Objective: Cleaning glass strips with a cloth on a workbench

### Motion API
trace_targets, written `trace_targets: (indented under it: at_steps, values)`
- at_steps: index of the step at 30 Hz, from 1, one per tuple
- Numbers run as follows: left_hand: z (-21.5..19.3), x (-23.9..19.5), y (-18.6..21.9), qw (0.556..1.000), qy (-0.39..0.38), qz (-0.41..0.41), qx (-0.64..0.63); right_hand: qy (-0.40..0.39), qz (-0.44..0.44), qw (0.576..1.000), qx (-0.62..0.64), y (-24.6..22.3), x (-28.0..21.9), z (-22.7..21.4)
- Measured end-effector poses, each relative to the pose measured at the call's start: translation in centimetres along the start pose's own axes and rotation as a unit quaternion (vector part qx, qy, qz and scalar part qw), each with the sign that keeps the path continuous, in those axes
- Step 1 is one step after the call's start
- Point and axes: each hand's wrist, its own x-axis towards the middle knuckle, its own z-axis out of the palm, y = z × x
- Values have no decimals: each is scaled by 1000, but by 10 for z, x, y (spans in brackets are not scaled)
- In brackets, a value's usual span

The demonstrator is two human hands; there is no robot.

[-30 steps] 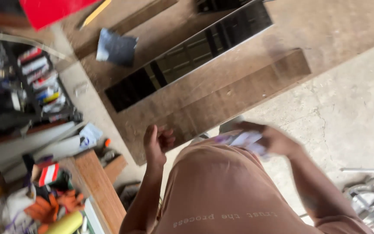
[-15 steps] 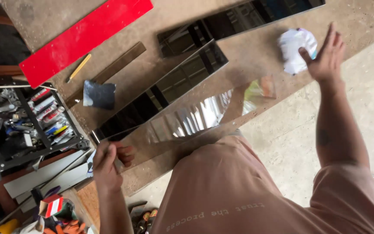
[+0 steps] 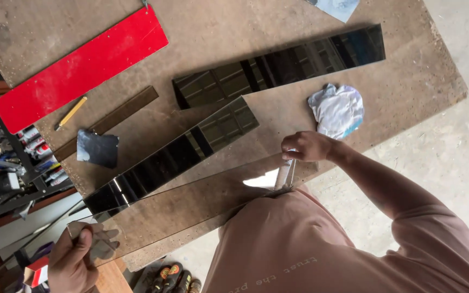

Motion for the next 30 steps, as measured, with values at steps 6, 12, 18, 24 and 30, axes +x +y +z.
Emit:
trace_targets:
  at_steps: [6, 12, 18, 24, 30]
  values:
    - [-50, 18, -6, 993, -31, 22, -113, 62, -15, 997, 46, -23, -7, -58]
    - [16, 93, 81, 890, -267, 116, -351, 75, 152, 982, 82, -22, -3, -191]
    - [120, 244, 119, 957, -116, 147, -220, 147, -4, 987, -58, 75, 11, -272]
    - [213, 335, 113, 976, -69, -6, -204, 170, 48, 977, -116, 167, 9, -287]
    - [244, 343, 69, 980, -75, -62, -172, 112, 127, 983, -70, 185, 12, -256]
